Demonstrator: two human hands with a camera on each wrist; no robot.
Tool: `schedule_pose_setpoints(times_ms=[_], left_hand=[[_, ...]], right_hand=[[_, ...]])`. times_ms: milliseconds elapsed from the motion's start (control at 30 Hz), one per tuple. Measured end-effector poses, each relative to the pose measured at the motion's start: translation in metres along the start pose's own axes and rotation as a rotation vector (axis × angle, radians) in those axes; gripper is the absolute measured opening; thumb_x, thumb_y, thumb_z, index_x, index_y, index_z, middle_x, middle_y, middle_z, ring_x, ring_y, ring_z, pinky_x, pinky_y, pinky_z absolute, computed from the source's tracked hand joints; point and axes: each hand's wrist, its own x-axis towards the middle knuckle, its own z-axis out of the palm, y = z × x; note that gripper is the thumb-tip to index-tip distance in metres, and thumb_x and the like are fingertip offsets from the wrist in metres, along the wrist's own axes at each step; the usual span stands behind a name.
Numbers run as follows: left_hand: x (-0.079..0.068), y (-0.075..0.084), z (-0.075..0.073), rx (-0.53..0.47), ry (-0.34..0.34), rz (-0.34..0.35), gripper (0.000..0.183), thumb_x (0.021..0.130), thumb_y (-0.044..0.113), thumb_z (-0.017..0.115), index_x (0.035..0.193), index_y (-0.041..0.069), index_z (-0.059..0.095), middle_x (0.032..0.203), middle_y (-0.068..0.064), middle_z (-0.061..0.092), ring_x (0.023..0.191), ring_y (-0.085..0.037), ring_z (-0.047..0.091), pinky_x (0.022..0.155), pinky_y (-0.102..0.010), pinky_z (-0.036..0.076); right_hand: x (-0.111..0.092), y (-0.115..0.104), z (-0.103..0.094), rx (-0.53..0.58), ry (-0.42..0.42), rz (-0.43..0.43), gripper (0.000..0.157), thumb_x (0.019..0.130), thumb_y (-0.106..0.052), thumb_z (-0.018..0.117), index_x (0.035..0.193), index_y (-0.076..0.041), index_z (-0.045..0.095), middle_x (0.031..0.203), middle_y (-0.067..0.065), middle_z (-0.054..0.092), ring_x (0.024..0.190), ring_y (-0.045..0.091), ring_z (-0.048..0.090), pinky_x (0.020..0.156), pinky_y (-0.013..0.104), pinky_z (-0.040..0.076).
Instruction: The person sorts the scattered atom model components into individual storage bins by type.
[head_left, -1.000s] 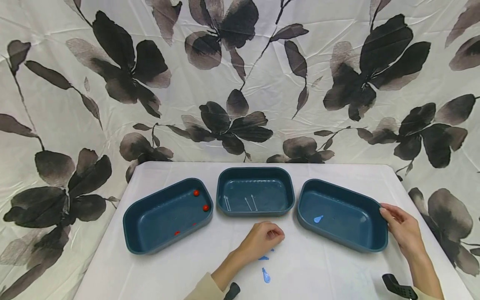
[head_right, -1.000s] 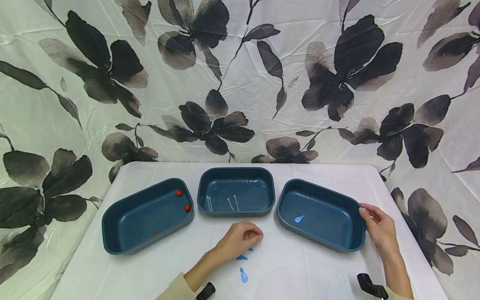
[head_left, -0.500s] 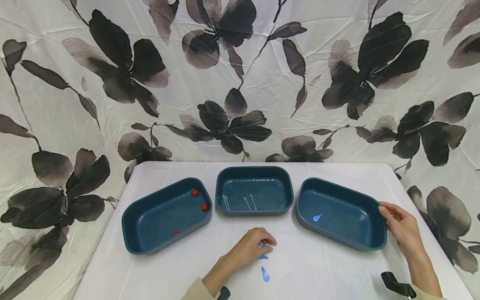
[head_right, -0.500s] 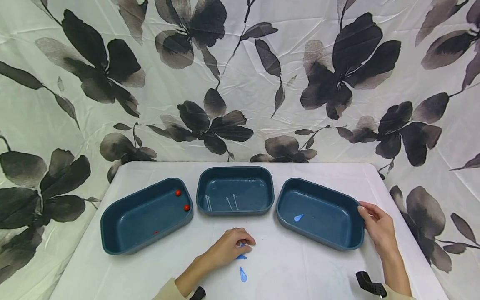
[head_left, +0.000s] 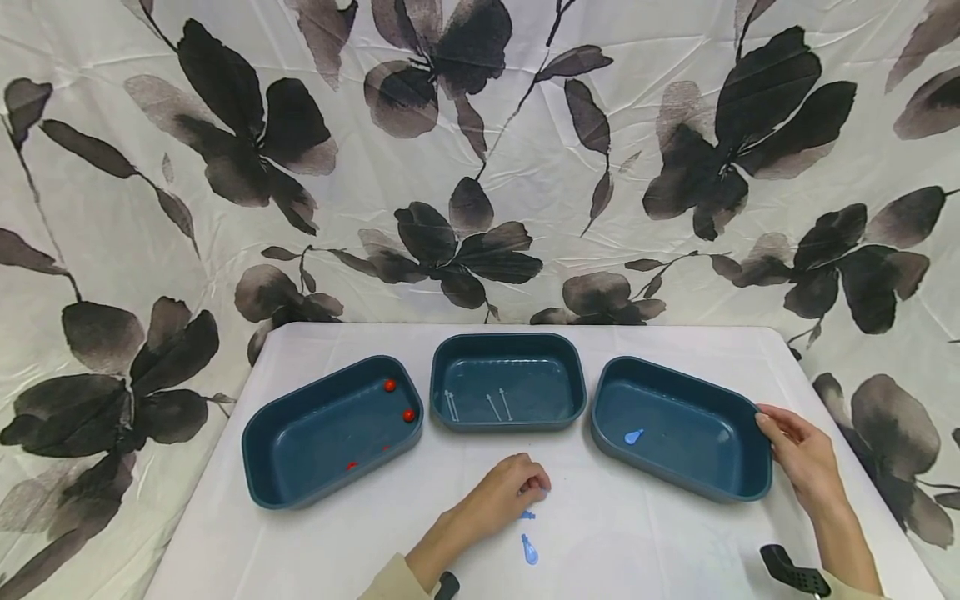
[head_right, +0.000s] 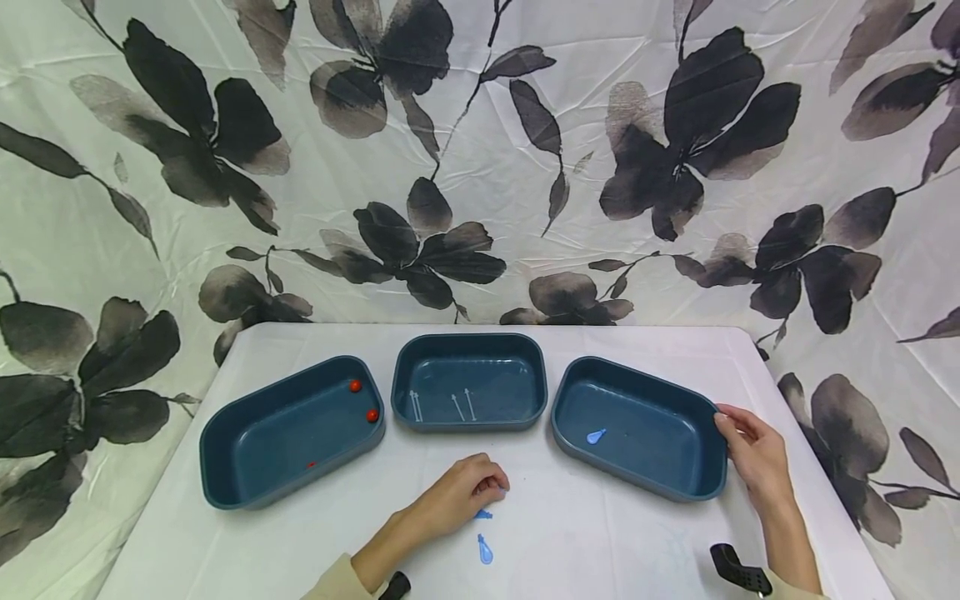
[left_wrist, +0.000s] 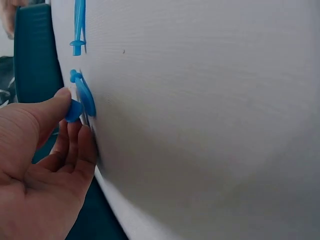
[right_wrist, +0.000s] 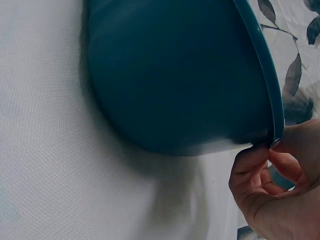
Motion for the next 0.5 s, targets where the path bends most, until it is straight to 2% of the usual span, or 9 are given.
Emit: schedule_pose_setpoints(times_ms=[300,500], left_hand=[[0.010,0.004,0.000,-0.030,0.084,0.067,0.005,0.098,0.002,0.068,0.100,0.006,0.070,0.089,0.005,0.060,0.082,0.000,0.053,0.077,-0.015,0.051],[0.022,0.014,-0.002,-0.017,0.098,0.081,0.006,0.099,0.004,0.067,0.104,0.006,0.070,0.090,0.003,0.062,0.081,-0.002,0.053,0.076,-0.014,0.050]], right_hand=[[-0.003,0.001,0.002,0.024,0.010,-0.060,0.058,0.104,-0.041,0.059,0.140,0.004,0.054,0.098,-0.029,0.052,0.086,-0.013,0.052,0.068,0.009,0.051],[-0.002,0.002,0.001,0.010,0.009,-0.051,0.061,0.103,-0.043,0.059,0.141,0.004,0.054,0.099,-0.029,0.051,0.086,-0.013,0.052,0.068,0.009,0.050]])
